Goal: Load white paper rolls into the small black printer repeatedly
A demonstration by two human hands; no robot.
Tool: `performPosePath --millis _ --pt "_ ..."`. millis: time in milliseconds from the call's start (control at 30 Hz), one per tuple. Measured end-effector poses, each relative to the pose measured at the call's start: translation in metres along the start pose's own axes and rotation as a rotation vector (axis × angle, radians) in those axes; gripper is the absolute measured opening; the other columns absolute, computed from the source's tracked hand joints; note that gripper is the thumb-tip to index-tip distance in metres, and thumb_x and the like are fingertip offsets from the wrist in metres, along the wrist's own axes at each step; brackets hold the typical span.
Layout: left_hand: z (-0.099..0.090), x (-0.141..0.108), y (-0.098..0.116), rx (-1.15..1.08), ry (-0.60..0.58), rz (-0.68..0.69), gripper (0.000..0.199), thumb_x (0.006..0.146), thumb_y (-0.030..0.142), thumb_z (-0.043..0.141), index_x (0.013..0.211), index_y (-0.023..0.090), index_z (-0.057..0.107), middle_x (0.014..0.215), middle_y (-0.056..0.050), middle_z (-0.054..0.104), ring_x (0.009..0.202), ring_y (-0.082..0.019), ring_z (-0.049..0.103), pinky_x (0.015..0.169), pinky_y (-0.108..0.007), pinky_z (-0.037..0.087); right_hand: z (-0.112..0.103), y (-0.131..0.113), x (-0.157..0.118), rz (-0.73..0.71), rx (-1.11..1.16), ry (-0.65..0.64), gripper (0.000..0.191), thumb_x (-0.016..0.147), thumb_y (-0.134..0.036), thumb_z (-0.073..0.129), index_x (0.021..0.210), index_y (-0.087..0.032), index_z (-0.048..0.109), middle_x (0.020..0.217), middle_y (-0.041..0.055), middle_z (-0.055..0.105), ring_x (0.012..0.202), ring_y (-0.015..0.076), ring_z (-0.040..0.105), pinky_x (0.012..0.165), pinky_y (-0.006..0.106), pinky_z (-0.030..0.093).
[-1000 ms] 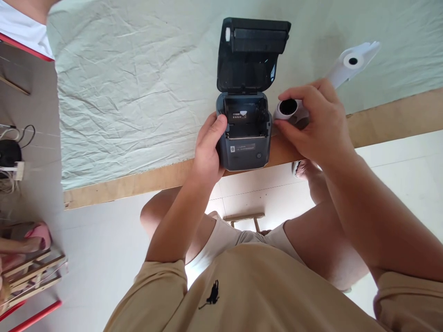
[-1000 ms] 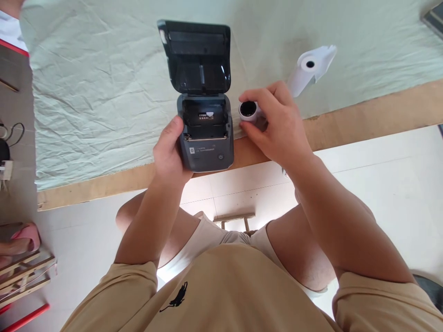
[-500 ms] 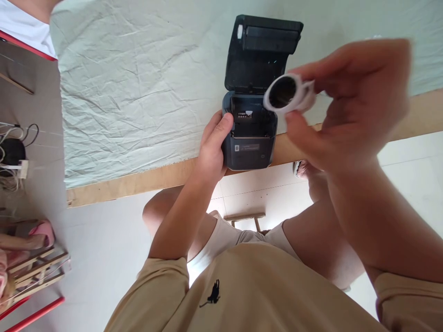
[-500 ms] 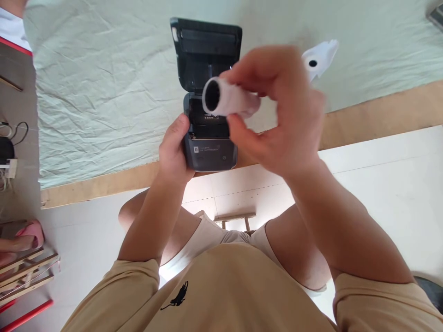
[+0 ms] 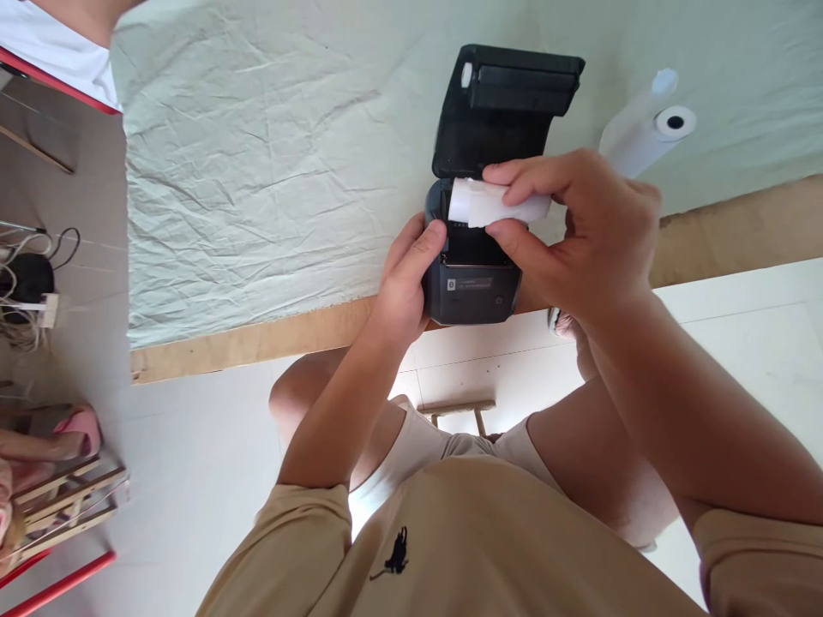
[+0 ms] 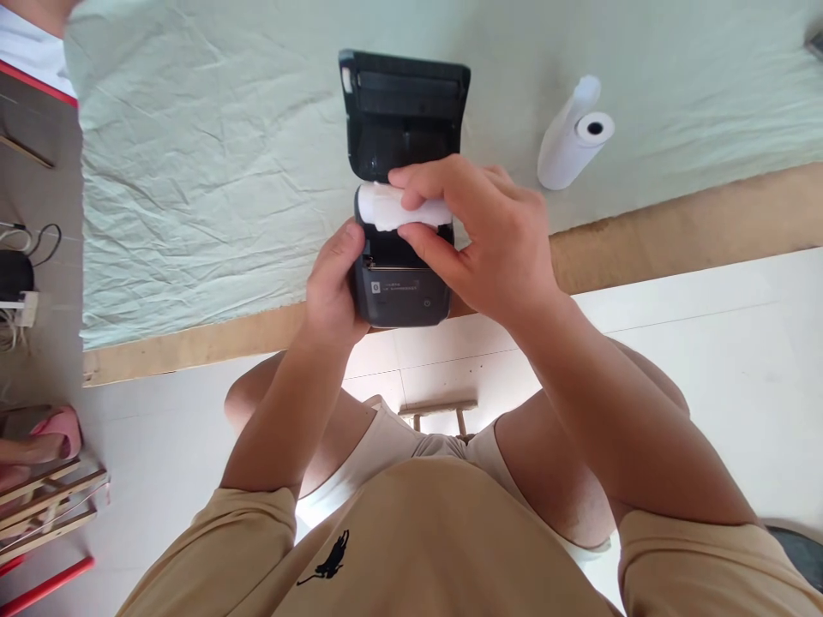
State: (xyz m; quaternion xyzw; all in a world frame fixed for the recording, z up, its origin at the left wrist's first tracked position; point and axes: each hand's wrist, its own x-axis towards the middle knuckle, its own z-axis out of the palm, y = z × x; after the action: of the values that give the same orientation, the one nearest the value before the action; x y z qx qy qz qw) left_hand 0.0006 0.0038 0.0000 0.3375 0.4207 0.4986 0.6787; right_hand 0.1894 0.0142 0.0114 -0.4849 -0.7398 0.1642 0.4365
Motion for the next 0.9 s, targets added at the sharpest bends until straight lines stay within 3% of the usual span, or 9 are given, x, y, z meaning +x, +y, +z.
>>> performPosePath --millis 267,433,633,900 --pt "-0.001 0.000 0.003 0.039 -0.004 0.005 0.035 0.096 0.058 0.079 0.097 0.025 0.068 0.116 -0.006 0.084 0.141 -0.036 0.077 0.104 -0.044 0.073 0.014 0.021 -0.001 -0.055 0.021 0.039 0.017 0.101 -0.028 0.072 0.115 -0.038 0.074 0.129 0.0013 0.086 0.126 0.0350 0.082 0.109 0.058 0.068" --pt "0.000 0.000 0.004 0.031 0.001 -0.007 0.031 0.097 0.055 0.078 0.096 0.025 0.068 0.114 -0.005 0.085 0.136 -0.035 0.079 0.100 -0.043 0.074 0.009 0.016 0.000 -0.030 -0.050 0.033 0.016 0.101 -0.028 0.071 0.113 -0.039 0.075 0.126 -0.0010 0.088 0.125 0.0329 0.082 0.113 0.059 0.068" --pt "0.003 -0.001 0.006 0.012 -0.018 -0.002 0.029 0.097 0.051 0.080 0.096 0.024 0.070 0.114 -0.007 0.085 0.137 -0.037 0.079 0.104 -0.045 0.073 -0.001 0.016 0.000 -0.100 -0.009 -0.006 0.018 0.098 -0.027 0.073 0.111 -0.039 0.078 0.123 -0.0010 0.089 0.114 0.0318 0.085 0.105 0.056 0.071" --pt "-0.001 0.001 0.001 0.025 -0.004 0.018 0.031 0.098 0.056 0.078 0.098 0.025 0.073 0.112 -0.005 0.084 0.143 -0.035 0.075 0.107 -0.045 0.072 0.008 0.011 0.001 -0.133 0.032 0.046 0.015 0.099 -0.023 0.068 0.091 -0.033 0.076 0.099 0.0006 0.085 0.109 0.0326 0.084 0.102 0.057 0.063"
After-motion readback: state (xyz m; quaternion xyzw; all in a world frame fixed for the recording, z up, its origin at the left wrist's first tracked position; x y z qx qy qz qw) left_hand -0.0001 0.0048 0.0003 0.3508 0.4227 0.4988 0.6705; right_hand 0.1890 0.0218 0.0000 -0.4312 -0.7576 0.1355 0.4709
